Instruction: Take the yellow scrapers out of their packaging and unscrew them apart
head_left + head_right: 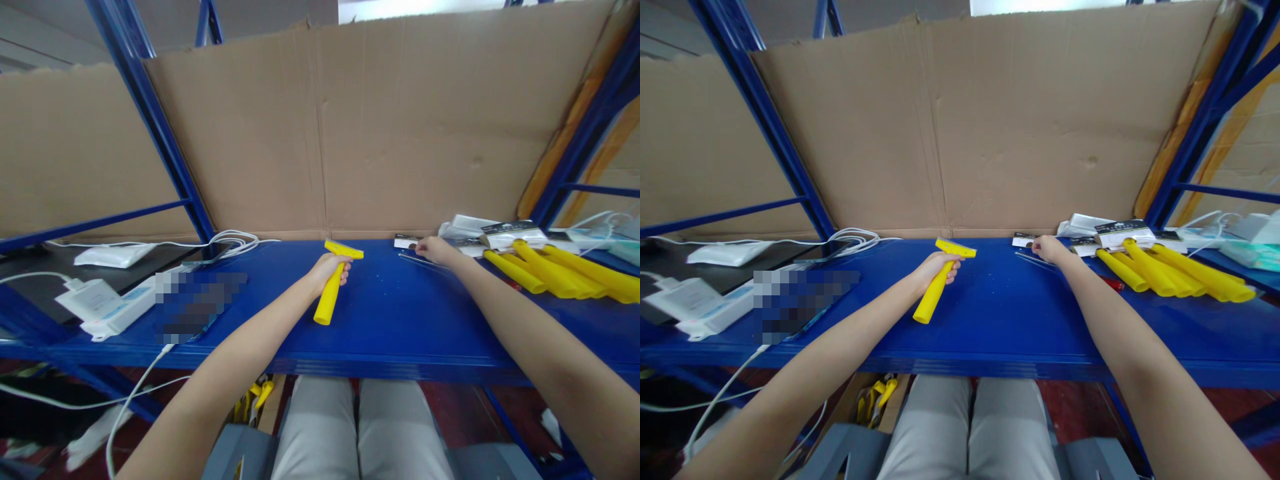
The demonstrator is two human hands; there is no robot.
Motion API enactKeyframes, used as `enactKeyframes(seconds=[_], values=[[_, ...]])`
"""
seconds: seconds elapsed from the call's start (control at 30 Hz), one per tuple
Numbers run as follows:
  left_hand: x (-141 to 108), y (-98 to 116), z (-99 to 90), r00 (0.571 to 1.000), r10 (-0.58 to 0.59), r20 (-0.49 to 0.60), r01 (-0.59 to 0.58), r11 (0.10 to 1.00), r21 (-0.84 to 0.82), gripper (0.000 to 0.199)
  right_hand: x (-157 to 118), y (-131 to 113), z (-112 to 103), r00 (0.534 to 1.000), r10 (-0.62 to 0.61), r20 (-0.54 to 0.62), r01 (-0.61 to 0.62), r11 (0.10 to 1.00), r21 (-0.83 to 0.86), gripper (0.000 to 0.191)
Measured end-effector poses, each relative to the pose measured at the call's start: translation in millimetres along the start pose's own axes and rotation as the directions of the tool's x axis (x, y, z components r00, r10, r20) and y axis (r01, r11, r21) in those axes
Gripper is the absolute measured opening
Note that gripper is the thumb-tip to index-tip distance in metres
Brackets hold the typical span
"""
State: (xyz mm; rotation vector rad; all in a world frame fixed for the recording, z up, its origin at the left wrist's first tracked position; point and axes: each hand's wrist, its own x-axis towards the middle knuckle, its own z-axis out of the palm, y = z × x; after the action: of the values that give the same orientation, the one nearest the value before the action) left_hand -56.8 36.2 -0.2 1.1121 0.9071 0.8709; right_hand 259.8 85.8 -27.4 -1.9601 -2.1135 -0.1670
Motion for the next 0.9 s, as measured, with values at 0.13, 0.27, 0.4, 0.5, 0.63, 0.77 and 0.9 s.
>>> enactKeyframes(seconds=[0.13, 0.27, 0.4, 0.5, 0.63, 0.77, 0.9], values=[[2, -1, -1.0, 1.0, 0.0, 0.015, 0.0, 1.0, 0.012, 0.017, 0, 3, 1, 1.0, 0.017, -0.006, -0.017, 1.0, -0.013, 0.022], [5, -3, -1.9, 1.0, 0.003, 0.019, -0.004, 1.0, 0.014, 0.017, 1, 6, 0, 1.0, 0.006, 0.009, -0.006, 1.0, -0.014, 0.023], [7, -4, -2.8, 1.0, 0.009, 0.026, -0.01, 1.0, 0.02, 0.016, 3, 6, 2, 1.0, -0.004, 0.028, 0.005, 1.0, -0.018, 0.027], [7, -5, -3.0, 1.0, 0.006, 0.023, -0.007, 1.0, 0.024, 0.017, 7, 4, 4, 0.999, 0.007, 0.034, -0.006, 0.999, -0.034, 0.03], [7, -4, -2.8, 1.0, 0.005, 0.019, -0.005, 1.0, 0.031, 0.014, 10, -2, 6, 0.998, 0.046, 0.046, -0.043, 0.997, -0.07, 0.035], [6, -4, -2.3, 1.0, 0.013, 0.023, -0.014, 0.999, 0.048, 0.013, 10, -9, 4, 0.995, 0.082, 0.06, -0.076, 0.992, -0.102, 0.04], [6, -5, -1.9, 1.0, 0.013, 0.024, -0.014, 0.998, 0.06, 0.013, 8, -15, 1, 0.993, 0.093, 0.074, -0.085, 0.99, -0.111, 0.041]])
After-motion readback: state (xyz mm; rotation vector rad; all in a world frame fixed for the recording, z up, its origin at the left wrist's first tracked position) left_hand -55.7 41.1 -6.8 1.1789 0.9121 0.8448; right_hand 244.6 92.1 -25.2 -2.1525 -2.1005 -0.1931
